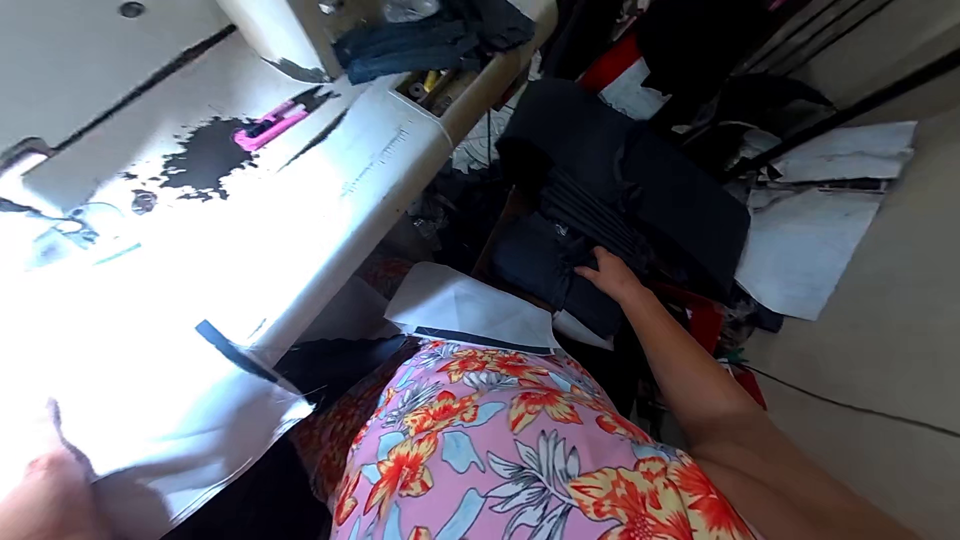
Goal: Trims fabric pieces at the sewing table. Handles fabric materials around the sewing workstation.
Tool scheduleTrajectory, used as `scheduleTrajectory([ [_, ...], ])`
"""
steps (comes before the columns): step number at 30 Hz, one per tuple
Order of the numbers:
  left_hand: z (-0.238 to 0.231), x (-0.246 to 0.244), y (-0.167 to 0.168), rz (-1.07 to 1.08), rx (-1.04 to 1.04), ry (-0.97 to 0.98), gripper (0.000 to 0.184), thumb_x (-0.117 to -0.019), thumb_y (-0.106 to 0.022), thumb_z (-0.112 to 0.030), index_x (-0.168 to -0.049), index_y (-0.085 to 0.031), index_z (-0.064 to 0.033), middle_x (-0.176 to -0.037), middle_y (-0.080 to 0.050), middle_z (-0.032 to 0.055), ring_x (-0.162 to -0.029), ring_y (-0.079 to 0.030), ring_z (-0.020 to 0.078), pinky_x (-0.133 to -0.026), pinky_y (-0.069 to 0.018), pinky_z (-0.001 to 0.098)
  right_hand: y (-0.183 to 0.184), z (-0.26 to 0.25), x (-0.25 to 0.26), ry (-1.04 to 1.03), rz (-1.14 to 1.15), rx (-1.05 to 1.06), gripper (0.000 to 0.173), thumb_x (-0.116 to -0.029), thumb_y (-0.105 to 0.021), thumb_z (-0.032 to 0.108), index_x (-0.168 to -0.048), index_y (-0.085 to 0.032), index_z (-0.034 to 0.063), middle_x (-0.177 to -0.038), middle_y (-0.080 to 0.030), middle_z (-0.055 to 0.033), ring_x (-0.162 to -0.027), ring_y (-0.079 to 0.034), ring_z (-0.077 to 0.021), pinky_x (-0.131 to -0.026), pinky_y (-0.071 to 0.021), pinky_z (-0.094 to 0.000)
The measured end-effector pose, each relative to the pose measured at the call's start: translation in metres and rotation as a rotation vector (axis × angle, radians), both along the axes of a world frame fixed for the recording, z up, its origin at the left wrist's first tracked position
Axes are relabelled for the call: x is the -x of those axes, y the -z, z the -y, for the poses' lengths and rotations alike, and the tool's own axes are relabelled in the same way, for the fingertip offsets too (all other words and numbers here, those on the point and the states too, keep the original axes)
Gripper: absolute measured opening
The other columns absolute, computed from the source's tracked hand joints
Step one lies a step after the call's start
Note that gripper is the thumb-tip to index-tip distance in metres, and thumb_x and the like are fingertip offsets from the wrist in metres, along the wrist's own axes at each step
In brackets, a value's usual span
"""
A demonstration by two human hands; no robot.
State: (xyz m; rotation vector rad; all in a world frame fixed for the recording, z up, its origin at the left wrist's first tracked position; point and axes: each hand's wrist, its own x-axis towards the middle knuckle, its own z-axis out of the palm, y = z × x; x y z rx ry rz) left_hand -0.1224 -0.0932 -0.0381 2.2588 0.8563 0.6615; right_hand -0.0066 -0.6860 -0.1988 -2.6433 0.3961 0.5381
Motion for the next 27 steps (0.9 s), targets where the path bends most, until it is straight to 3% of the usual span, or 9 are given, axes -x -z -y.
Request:
scheduleTrajectory([
  [1, -0.002, 0.003, 0.002, 0.016, -0.023, 0.014, 0.029, -0.0991, -0.063, -0.01, -0.101, -0.062, 0.0181, -0.09, -0.064, 0.012, -0.082, -0.054, -0.0032, -0.079, -0.0454, 0.0148, -0.024, -0.016, 0.001, 0.001, -0.088, 0.086, 0.066, -0.0987, -0.07, 0.034, -0.144, -0.047, -0.0083, -0.138, -0.056, -0.0349, -0.131, -0.054, -0.0511, -0.107, -0.0413, -0.0681],
  [4, -0.021, 0.011, 0.02, 0.068, -0.114, 0.05, 0.037, -0.0982, -0.066, -0.022, -0.093, -0.059, 0.0142, -0.082, -0.059, 0.0138, -0.074, -0.052, 0.0034, -0.073, -0.047, 0.0245, -0.088, -0.059, -0.004, -0.062, -0.191, 0.174, 0.056, -0.1015, -0.065, 0.036, -0.133, -0.059, -0.0098, -0.135, -0.057, -0.0356, -0.13, -0.053, -0.0526, -0.105, -0.0394, -0.0705],
  [7, -0.011, 0.008, 0.013, 0.119, -0.077, 0.017, 0.029, -0.0977, -0.066, -0.016, -0.094, -0.062, 0.0121, -0.079, -0.059, 0.0115, -0.071, -0.052, 0.0062, -0.07, -0.0478, 0.0277, -0.12, -0.106, -0.024, -0.297, 0.169, -0.04, 0.043, -0.1052, -0.06, 0.027, -0.133, -0.063, -0.0055, -0.129, -0.063, -0.0309, -0.12, -0.062, -0.0464, -0.104, -0.0451, -0.0644],
  [11, -0.006, 0.005, 0.005, 0.126, 0.047, -0.069, 0.016, -0.0978, -0.061, -0.007, -0.094, -0.063, 0.009, -0.078, -0.058, 0.0085, -0.072, -0.053, 0.008, -0.072, -0.0482, 0.0297, -0.131, -0.205, -0.053, -0.759, 0.772, -0.371, 0.033, -0.1002, -0.061, 0.019, -0.121, -0.07, -0.0051, -0.125, -0.069, -0.0248, -0.119, -0.065, -0.0399, -0.103, -0.0515, -0.0553],
  [16, -0.009, 0.012, -0.007, 0.217, 0.239, -0.148, 0.025, -0.1052, -0.045, -0.004, -0.089, -0.061, 0.006, -0.075, -0.055, 0.0047, -0.07, -0.053, 0.0079, -0.07, -0.0482, 0.0291, -0.142, -0.333, -0.093, -1.181, 0.903, -0.44, 0.042, -0.099, -0.061, 0.033, -0.126, -0.071, 0.0012, -0.137, -0.064, -0.021, -0.134, -0.056, -0.0397, -0.113, -0.0424, -0.0573],
  [19, -0.023, 0.02, 0.0, 0.295, 0.272, -0.136, 0.022, -0.1053, -0.047, -0.005, -0.094, -0.063, 0.0052, -0.077, -0.058, 0.0054, -0.071, -0.056, 0.0093, -0.07, -0.0495, 0.0298, -0.159, -0.376, -0.129, -1.145, 0.713, -0.274, 0.049, -0.103, -0.058, 0.031, -0.148, -0.057, 0.0108, -0.157, -0.046, -0.0204, -0.149, -0.037, -0.04, -0.123, -0.0249, -0.0603],
  [22, -0.034, 0.025, -0.004, 0.171, 0.331, -0.074, 0.02, -0.0928, -0.069, -0.005, -0.11, -0.065, 0.0042, -0.087, -0.068, 0.0107, -0.078, -0.065, 0.0153, -0.077, -0.056, 0.0363, -0.174, -0.393, -0.158, -0.993, 0.494, -0.053, 0.052, -0.1068, -0.054, 0.034, -0.152, -0.05, 0.0079, -0.16, -0.04, -0.0237, -0.151, -0.033, -0.0419, -0.123, -0.0183, -0.063],
  [25, -0.028, 0.023, -0.015, 0.307, 0.276, 0.025, 0.006, -0.0883, -0.071, -0.003, -0.093, -0.068, -0.0016, -0.078, -0.067, 0.0004, -0.07, -0.063, 0.0044, -0.07, -0.054, 0.0234, -0.176, -0.395, -0.156, -0.88, 0.439, -0.049, 0.061, -0.1061, -0.055, 0.038, -0.155, -0.043, 0.0039, -0.163, -0.03, -0.0287, -0.154, -0.023, -0.0463, -0.123, -0.0116, -0.0668],
  [27, -0.021, 0.018, -0.026, 0.517, 0.316, 0.092, 0.006, -0.0926, -0.064, -0.001, -0.097, -0.068, -0.0006, -0.083, -0.071, -0.0006, -0.075, -0.067, 0.003, -0.073, -0.0579, 0.0216, -0.168, -0.394, -0.135, -0.9, 0.596, -0.217, 0.056, -0.1046, -0.058, 0.028, -0.153, -0.047, 0.0031, -0.161, -0.035, -0.0292, -0.152, -0.028, -0.0483, -0.122, -0.0147, -0.0686],
])
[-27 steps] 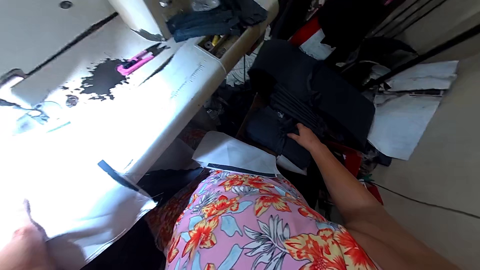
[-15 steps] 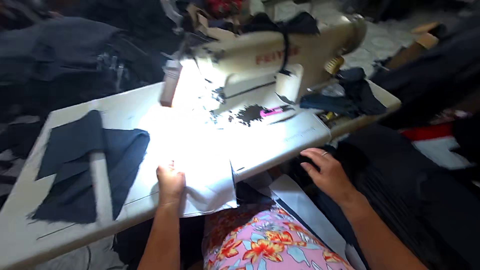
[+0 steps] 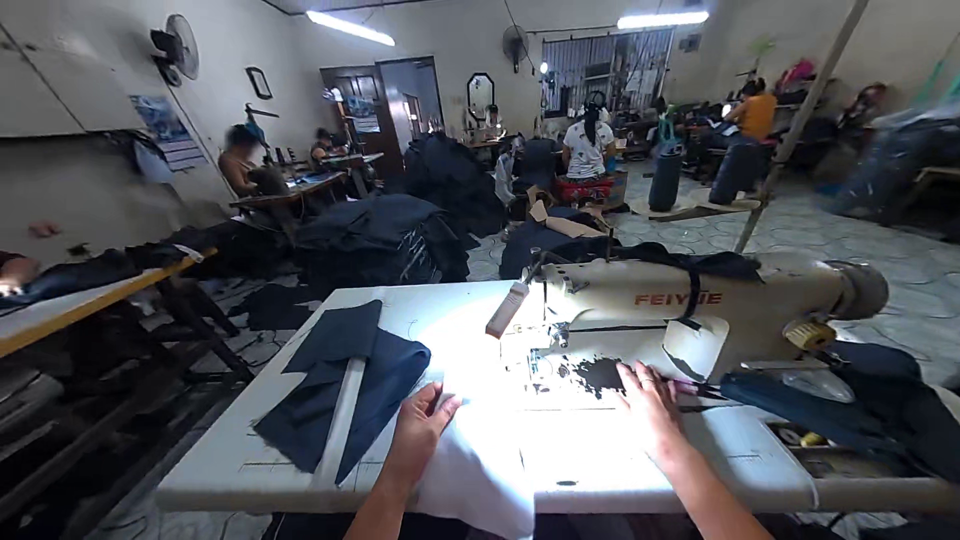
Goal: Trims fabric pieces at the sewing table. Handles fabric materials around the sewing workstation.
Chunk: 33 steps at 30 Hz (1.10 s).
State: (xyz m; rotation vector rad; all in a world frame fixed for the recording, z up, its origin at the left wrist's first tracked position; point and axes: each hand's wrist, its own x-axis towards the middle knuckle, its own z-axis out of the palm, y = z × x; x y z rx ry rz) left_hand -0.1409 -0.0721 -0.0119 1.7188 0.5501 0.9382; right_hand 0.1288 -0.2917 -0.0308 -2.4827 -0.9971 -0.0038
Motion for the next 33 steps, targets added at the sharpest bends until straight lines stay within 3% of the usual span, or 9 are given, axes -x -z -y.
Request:
scheduleTrajectory([
  [3, -0.007, -0.01, 0.003, -0.159, -0.113, -0.163, 0.019, -0.097, -0.057, 0.001, -0.114, -0.065, 0.0032, -0.094, -0.072, 0.0095, -0.086, -0.07, 0.0123, -0.081, -0.0588, 0.0297, 0.034, -0.003, 0.039, -0.222, 0.211, -0.379, 0.047, -0.0959, -0.063, 0.016, -0.139, -0.062, -0.0022, -0.15, -0.051, -0.0284, -0.142, -0.044, -0.0501, -0.116, -0.0293, -0.071],
  [6, -0.013, -0.016, 0.027, -0.53, -0.573, -0.325, 0.052, -0.0946, -0.062, -0.004, -0.144, -0.05, 0.0087, -0.137, -0.061, 0.0278, -0.128, -0.06, 0.0393, -0.109, -0.0462, 0.0542, 0.052, -0.005, 0.082, -0.423, 0.294, -0.459, 0.043, -0.0983, -0.057, 0.035, -0.114, -0.075, -0.0012, -0.12, -0.071, -0.023, -0.12, -0.065, -0.0428, -0.103, -0.0484, -0.0626],
  [10, -0.008, -0.021, 0.032, -0.891, -0.668, 0.014, 0.066, -0.1036, -0.05, -0.049, -0.155, -0.045, -0.0082, -0.166, -0.032, 0.0189, -0.157, -0.02, 0.0373, -0.127, -0.0093, 0.0564, 0.05, -0.001, 0.115, -0.801, 0.081, -0.222, 0.05, -0.1076, -0.041, 0.044, -0.144, -0.062, 0.0169, -0.148, -0.06, -0.0074, -0.139, -0.055, -0.031, -0.111, -0.0401, -0.0642],
  [12, 0.004, -0.023, 0.031, -1.034, -0.684, 0.182, 0.067, -0.1066, -0.033, -0.057, -0.155, -0.046, -0.0133, -0.16, -0.043, 0.0157, -0.153, -0.031, 0.0363, -0.126, -0.0157, 0.0576, 0.045, 0.001, 0.121, -0.837, 0.078, -0.262, 0.045, -0.1069, -0.046, 0.04, -0.131, -0.071, 0.0117, -0.132, -0.07, -0.0107, -0.125, -0.065, -0.0299, -0.104, -0.0493, -0.0579],
  [15, 0.019, -0.022, 0.023, -0.737, -0.715, 0.302, 0.048, -0.1063, -0.046, -0.043, -0.133, -0.068, -0.0102, -0.135, -0.066, 0.0147, -0.129, -0.059, 0.0335, -0.11, -0.0408, 0.0594, 0.032, -0.001, 0.113, -0.717, 0.145, -0.424, 0.044, -0.1052, -0.047, 0.034, -0.107, -0.078, 0.0039, -0.083, -0.073, -0.0117, -0.08, -0.072, -0.029, -0.079, -0.0577, -0.0515],
  [20, 0.013, -0.045, 0.034, -0.798, -0.72, 0.503, 0.065, -0.105, -0.042, -0.053, -0.16, -0.039, -0.0185, -0.168, -0.031, 0.0056, -0.155, -0.028, 0.0246, -0.123, -0.0214, 0.0566, 0.023, -0.012, 0.079, -0.576, 0.19, -0.16, 0.05, -0.107, -0.043, 0.041, -0.131, -0.07, 0.0064, -0.131, -0.069, -0.017, -0.122, -0.064, -0.0379, -0.107, -0.0425, -0.0632],
  [23, 0.009, -0.067, 0.025, -0.968, -0.756, 0.431, 0.066, -0.1067, -0.036, -0.055, -0.164, -0.028, -0.0231, -0.17, -0.026, 0.0029, -0.156, -0.026, 0.0243, -0.123, -0.0203, 0.0566, 0.009, -0.028, 0.057, -0.523, 0.031, 0.199, 0.059, -0.1085, -0.035, 0.047, -0.156, -0.046, 0.0133, -0.162, -0.041, -0.0123, -0.155, -0.028, -0.0336, -0.123, -0.0117, -0.0634],
  [29, -0.008, -0.097, 0.026, -0.939, -0.859, 0.343, 0.072, -0.1042, -0.033, -0.064, -0.162, -0.033, -0.0219, -0.168, -0.03, 0.0074, -0.155, -0.026, 0.0293, -0.123, -0.0194, 0.0588, -0.001, -0.047, 0.034, -0.483, -0.019, 0.299, 0.057, -0.1107, -0.034, 0.042, -0.16, -0.039, 0.0141, -0.167, -0.033, -0.0115, -0.158, -0.019, -0.0329, -0.121, -0.0002, -0.0721],
  [33, -0.009, -0.096, 0.021, -0.954, -0.783, 0.386, 0.067, -0.1059, -0.038, -0.058, -0.163, -0.031, -0.0242, -0.169, -0.029, 0.0068, -0.154, -0.029, 0.0297, -0.121, -0.0227, 0.0599, 0.002, -0.045, 0.036, -0.478, -0.034, 0.314, 0.055, -0.1098, -0.039, 0.037, -0.156, -0.043, 0.0075, -0.165, -0.035, -0.0176, -0.157, -0.021, -0.0345, -0.121, -0.0058, -0.0707],
])
